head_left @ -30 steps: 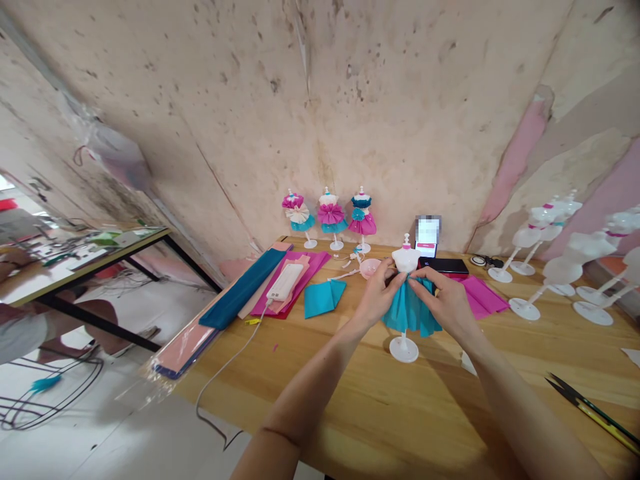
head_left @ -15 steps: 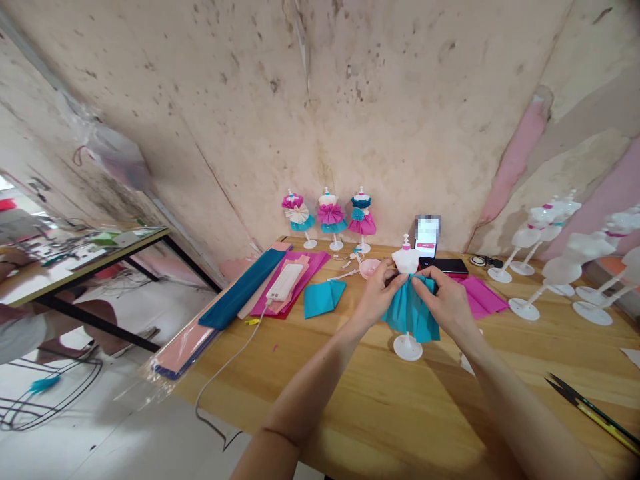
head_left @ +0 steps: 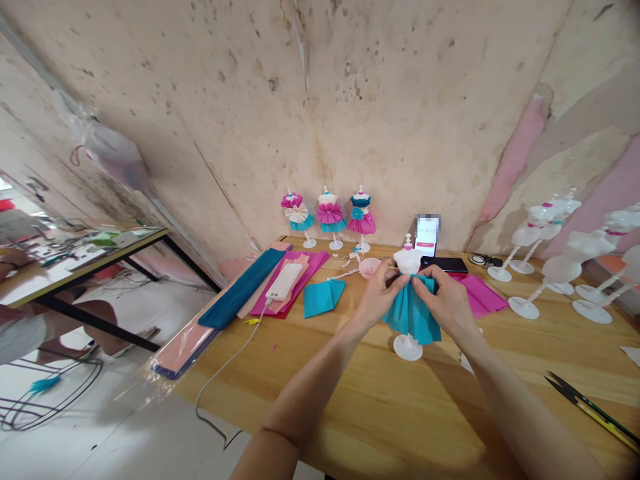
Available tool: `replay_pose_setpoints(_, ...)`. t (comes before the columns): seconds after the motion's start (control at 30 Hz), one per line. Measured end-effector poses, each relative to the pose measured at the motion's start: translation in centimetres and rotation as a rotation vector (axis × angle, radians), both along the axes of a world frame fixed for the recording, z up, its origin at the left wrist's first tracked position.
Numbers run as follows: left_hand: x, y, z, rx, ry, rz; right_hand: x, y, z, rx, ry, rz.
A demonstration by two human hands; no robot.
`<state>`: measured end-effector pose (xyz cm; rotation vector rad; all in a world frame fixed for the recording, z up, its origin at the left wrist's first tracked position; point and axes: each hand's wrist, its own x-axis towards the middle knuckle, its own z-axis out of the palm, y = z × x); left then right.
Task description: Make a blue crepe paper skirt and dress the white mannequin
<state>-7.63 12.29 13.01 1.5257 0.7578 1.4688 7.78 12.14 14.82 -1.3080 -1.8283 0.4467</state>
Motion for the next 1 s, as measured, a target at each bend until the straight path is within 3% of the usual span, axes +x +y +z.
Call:
replay_pose_setpoints(0.2, 0.22, 0.13, -0.29, -0.004, -0.036, -0.023, -0.08, -0.02, 0.06, 0.016, 0.036, -0.066)
replay_pose_setpoints(0.47, 0.02, 0.73, -0.90, 0.003, 0.025, 0.061, 0.74, 0.44, 0.18, -0.109, 0.189, 0.155)
replay_pose_setpoints(1.0, -0.08, 0.37, -0.46, -0.010, 0.007, 0.024, 0.60, 0.67, -0.39, -0.125, 0.193, 0.134)
